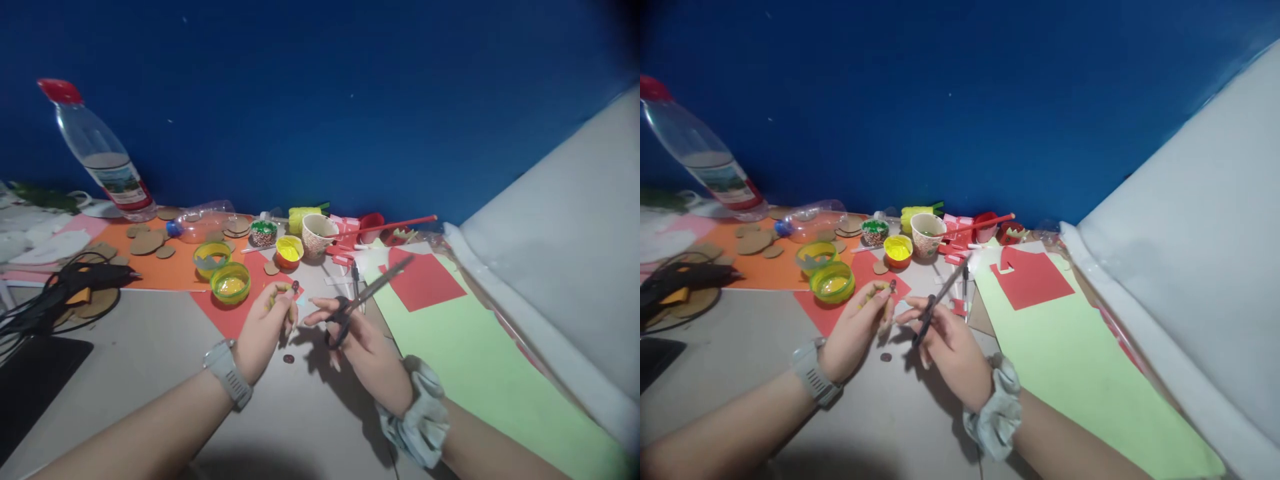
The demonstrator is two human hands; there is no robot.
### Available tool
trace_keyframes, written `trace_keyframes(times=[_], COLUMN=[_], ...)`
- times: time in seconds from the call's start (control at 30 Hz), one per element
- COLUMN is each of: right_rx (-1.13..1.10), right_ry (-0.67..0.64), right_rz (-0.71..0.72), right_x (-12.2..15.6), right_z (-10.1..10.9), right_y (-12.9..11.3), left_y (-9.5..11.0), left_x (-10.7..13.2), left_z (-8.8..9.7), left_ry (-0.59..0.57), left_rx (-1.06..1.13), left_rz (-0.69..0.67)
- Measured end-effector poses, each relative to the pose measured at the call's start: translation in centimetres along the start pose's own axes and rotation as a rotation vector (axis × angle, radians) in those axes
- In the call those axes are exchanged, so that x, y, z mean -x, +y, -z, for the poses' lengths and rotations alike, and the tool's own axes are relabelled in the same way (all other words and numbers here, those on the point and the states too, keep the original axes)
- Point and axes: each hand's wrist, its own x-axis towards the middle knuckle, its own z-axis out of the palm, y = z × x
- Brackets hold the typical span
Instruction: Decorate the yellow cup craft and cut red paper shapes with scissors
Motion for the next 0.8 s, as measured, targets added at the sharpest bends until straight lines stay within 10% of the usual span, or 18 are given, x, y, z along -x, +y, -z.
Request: trace_keyframes(times=[0.1,0.27,0.8], right_rx=[0.421,1.002,1.340], right_ry=[-0.205,0.076,0.229], right_rz=[-0.142,-0.202,-0.208], right_x=[0.3,1.4,-0.6], right_z=[1.7,4.9,13.3], right_y=[-3.7,-7.2,-0.7], left_y=[0.0,-0.2,-0.6], left_x=[-0.1,-0.4,-0.4], left_z=[-0.1,-0.1,0.1], left_ry=[0.001,-0.019,-0.038], left_rx=[0.013,0.028,-0.047], left_rz=[0.009,0.028,0.000])
